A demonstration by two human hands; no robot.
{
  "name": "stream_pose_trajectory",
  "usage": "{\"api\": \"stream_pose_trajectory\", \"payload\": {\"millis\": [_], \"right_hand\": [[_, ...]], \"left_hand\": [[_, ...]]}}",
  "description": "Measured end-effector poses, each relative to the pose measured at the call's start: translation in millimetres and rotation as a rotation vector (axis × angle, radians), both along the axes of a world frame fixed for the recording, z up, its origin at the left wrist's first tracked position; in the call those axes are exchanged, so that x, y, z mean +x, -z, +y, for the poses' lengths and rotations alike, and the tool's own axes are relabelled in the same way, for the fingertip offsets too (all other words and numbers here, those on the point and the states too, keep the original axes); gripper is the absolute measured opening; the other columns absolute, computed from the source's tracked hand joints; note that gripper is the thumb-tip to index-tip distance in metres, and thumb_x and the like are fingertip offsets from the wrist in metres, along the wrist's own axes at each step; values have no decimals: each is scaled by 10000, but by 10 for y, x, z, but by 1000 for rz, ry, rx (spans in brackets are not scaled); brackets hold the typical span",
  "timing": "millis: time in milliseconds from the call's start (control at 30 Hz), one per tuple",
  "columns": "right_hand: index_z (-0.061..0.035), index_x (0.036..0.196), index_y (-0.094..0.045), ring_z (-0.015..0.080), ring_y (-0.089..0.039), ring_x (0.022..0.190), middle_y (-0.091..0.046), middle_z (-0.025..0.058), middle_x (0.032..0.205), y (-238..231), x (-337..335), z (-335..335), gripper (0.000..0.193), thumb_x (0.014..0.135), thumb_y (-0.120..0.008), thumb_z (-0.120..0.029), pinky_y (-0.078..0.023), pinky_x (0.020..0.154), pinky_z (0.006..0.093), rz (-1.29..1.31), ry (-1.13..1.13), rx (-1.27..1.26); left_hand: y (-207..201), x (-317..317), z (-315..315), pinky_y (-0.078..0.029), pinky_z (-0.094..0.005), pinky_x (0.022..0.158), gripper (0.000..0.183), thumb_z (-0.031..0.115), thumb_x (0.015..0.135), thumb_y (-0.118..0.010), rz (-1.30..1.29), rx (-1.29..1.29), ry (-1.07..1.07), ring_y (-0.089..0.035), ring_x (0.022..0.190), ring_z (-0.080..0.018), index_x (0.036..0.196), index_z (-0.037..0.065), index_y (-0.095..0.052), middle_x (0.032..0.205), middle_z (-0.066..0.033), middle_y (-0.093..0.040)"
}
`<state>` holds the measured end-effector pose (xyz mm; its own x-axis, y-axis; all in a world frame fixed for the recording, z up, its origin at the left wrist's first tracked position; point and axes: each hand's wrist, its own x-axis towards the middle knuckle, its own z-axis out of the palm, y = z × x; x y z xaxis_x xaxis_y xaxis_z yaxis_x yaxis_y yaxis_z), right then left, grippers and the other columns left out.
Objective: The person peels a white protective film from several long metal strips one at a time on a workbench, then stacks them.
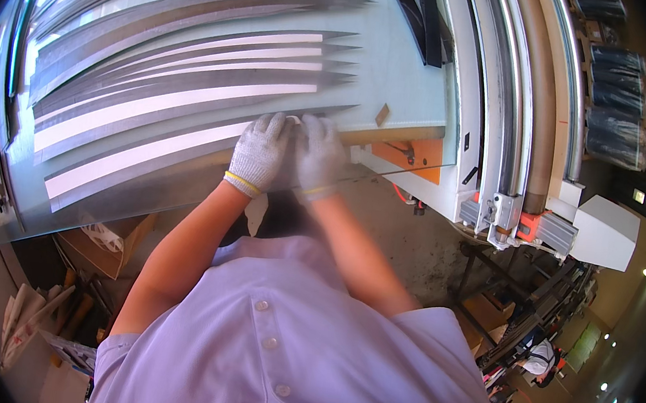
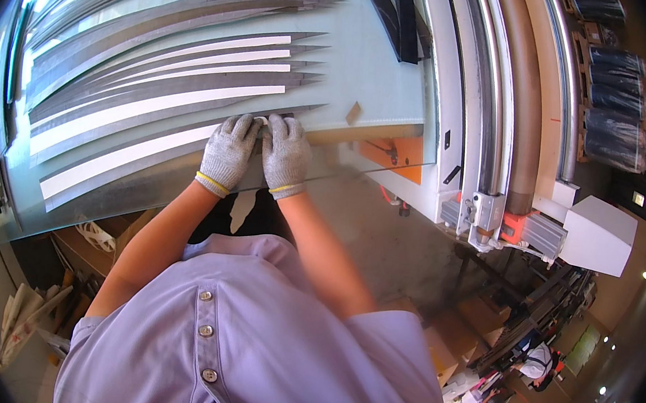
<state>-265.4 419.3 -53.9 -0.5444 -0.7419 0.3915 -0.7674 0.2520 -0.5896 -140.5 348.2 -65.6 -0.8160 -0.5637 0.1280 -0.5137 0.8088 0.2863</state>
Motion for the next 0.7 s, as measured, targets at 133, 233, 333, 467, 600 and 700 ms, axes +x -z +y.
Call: {"api": "stream_pose_trajectory", "payload": {"millis": [133,233,333,467,600,700], "right_hand": [[-120,933,-655,326,-615,864,-588,78,898,40,-9,63,139,801,-688,-89,-519,708,456,44,-101,114],[-127,960,-673,328,-614,869,-592,78,906,121,5,154,168,794,-680,-101,-518,719,459,51,-146,134],[-123,966,-676,334,-611,872,-592,87,908,102,28,181,194,774,-672,-97,-514,733,467,56,-166,118],[-112,961,-679,343,-604,879,-587,97,906,69,63,231,216,747,-671,-82,-506,756,477,45,-222,104],[-108,938,-686,341,-598,886,-586,97,906,92,48,245,208,733,-677,-72,-497,775,476,19,-275,94],[-104,906,-683,341,-593,877,-587,99,901,59,57,282,191,720,-675,-62,-494,770,473,65,-318,100]], "left_hand": [[-33,0,23,-508,-474,1015,467,164,875,-621,-6,6,-12,-585,1208,-367,1317,12,-612,1332,-165,-580],[-58,20,26,-513,-470,1011,449,149,881,-599,-17,10,-18,-588,1217,-368,1303,-3,-613,1340,-170,-579],[-25,57,28,-531,-464,986,448,155,869,-617,-2,-21,-34,-604,1183,-359,1295,16,-624,1310,-155,-593],[-51,126,-14,-560,-439,935,412,114,868,-605,14,1,-51,-625,1150,-335,1272,43,-638,1289,-135,-608],[-25,156,-57,-577,-421,895,401,88,854,-616,24,26,-87,-642,1119,-325,1253,81,-657,1256,-115,-631],[16,161,-45,-585,-418,872,398,81,837,-628,100,36,-181,-658,1078,-328,1232,96,-670,1235,-110,-641]]}}
